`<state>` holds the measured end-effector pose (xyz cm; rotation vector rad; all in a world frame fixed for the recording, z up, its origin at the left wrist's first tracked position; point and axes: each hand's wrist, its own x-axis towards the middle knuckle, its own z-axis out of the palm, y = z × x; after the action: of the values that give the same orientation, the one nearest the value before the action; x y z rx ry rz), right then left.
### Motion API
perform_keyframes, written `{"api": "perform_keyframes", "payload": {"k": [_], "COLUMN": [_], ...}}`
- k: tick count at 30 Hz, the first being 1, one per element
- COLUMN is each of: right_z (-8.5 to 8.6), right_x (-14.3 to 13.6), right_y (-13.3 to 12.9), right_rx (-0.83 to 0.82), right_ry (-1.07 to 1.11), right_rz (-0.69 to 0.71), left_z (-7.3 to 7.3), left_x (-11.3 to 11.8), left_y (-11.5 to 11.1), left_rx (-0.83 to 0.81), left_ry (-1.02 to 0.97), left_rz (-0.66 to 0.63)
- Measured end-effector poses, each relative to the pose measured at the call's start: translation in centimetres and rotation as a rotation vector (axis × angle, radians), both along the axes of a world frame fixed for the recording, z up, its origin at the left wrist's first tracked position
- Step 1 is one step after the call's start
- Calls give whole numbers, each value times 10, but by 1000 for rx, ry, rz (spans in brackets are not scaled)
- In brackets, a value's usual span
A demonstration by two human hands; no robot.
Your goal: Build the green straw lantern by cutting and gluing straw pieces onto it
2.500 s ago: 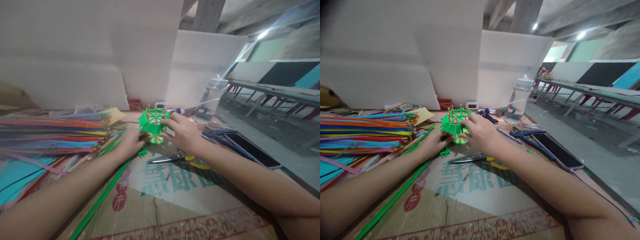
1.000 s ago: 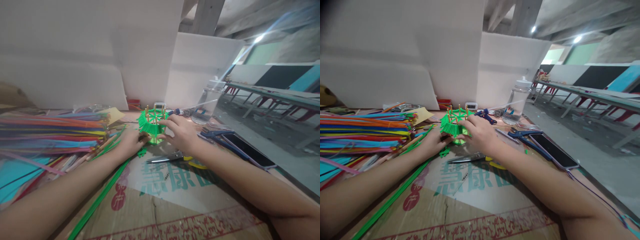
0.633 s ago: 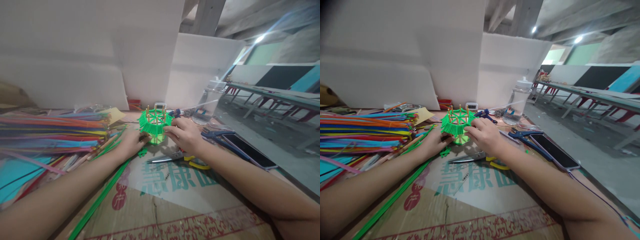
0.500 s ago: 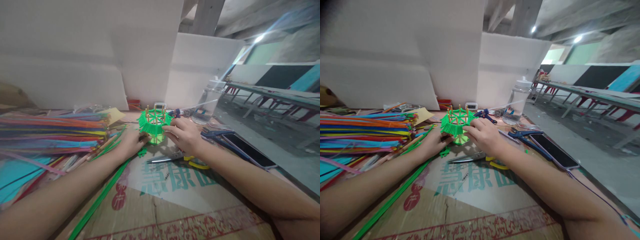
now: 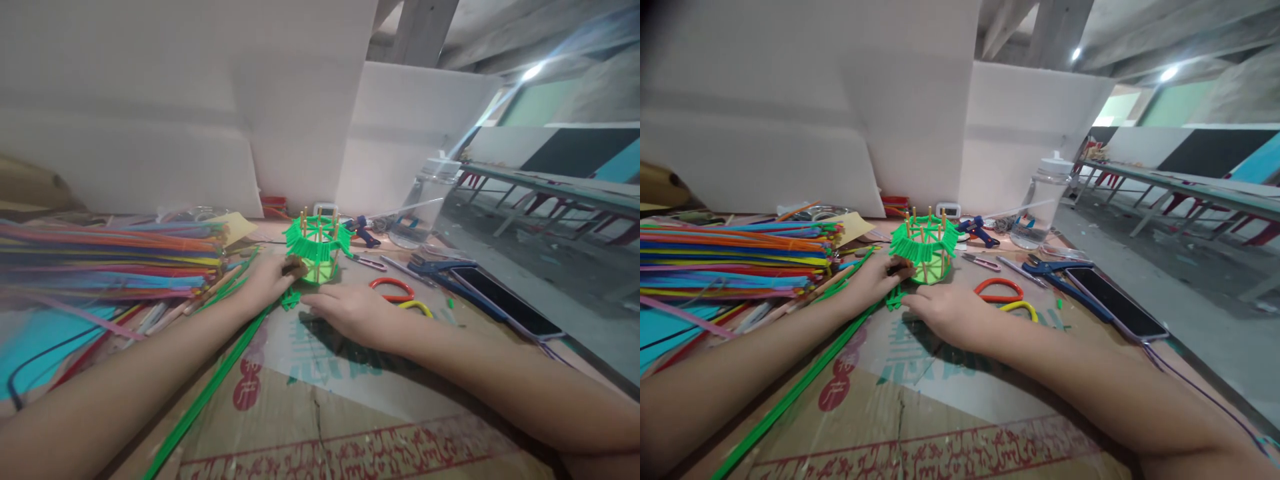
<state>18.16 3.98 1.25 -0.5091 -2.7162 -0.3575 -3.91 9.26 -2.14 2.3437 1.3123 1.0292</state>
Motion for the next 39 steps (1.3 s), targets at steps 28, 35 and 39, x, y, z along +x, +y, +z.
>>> {"api": "perform_keyframes", "payload": {"k": [28,35,39], "right_z": [21,32,25], "right_x": [38,80,85], "right_y": [24,77,117], "right_rx": [-48,-302,-398], "right_ry": [73,344,383], "right_rz": [-407,-705,-714], "left_z": [-4,-1,1], "left_x": [-2,-1,-1], "left_y": [1,0,-1], "left_rx": [22,26,26], "left_ry": [66,102,103], "left_rz": [64,81,79]}}
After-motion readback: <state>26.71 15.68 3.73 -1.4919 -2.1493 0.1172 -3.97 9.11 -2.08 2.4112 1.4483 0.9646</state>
